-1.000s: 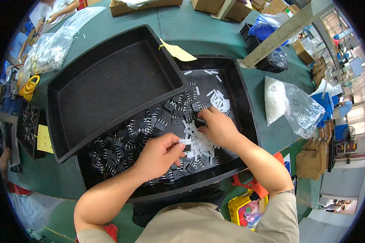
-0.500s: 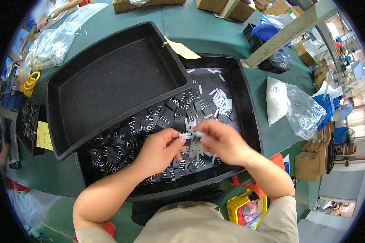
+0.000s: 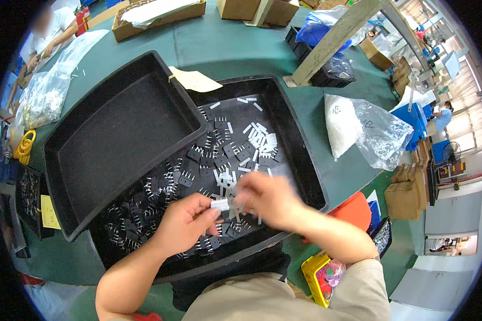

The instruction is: The person sorts small black and white plastic components from a tray and assembles them by hand. They pick up a black base and insert white pins into it, repeating the process to create small assemblies. The person places the finished units into a separate tray on the table.

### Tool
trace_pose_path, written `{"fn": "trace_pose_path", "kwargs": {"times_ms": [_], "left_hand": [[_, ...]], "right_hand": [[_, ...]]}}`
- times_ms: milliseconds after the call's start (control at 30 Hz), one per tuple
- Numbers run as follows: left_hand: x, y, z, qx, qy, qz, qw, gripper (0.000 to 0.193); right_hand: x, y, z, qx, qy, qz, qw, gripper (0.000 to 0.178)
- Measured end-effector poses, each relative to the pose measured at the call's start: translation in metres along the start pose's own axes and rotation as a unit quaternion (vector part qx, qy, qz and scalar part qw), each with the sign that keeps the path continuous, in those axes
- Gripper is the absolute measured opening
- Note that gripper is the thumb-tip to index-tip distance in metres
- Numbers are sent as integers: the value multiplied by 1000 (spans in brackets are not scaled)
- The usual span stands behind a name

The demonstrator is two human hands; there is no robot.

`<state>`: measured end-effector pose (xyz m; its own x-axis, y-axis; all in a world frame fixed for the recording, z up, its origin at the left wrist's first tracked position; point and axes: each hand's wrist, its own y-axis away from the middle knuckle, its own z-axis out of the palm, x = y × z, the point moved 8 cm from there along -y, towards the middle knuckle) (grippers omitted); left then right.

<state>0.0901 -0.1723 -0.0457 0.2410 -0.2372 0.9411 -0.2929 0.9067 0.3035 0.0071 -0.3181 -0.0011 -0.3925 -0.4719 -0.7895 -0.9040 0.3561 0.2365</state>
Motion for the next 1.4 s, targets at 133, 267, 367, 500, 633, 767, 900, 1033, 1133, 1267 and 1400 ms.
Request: {"fn": "trace_pose_path", "kwargs": {"times_ms": [133,267,367,500,633,767,900,1033,1133,1267,1400], "left_hand": [[7,-5,-6,30,-17,1,999,8],[3,-5,-6,35,9,11,999,10],[4,-5,-5,30,1,12,999,10],[2,-6,-8,34,21,-2,999,10],[-4,-8,-10,40,32,-7,999,10],[-6,-8,-14,53,40,-20,998,13],[-5,-10,-13,50,47,-26,997,16],[-3,-7,-10,44,70,-17,996,15],[1,-6,-9,43,65,1,997,15],[7,-4,-5,14,49,9,999,15],[12,-3,-3,-5,49,13,999,16]], "right_hand": [[31,-33,-48,50,278,-122,952,17],[37,-38,-33,28,300,-96,949,27],[42,-39,-26,17,274,-76,959,30],[49,-42,-17,-18,211,-53,976,27],[39,-39,-20,-5,117,-80,990,21],[7,-22,-11,-49,-44,-56,996,24],[-5,-2,19,-62,-188,-71,978,41],[-7,-4,24,3,-133,-98,986,44],[-7,-3,23,18,-177,-20,984,43],[-4,0,30,4,-175,4,984,41],[-10,-2,12,7,-145,12,989,29]]}}
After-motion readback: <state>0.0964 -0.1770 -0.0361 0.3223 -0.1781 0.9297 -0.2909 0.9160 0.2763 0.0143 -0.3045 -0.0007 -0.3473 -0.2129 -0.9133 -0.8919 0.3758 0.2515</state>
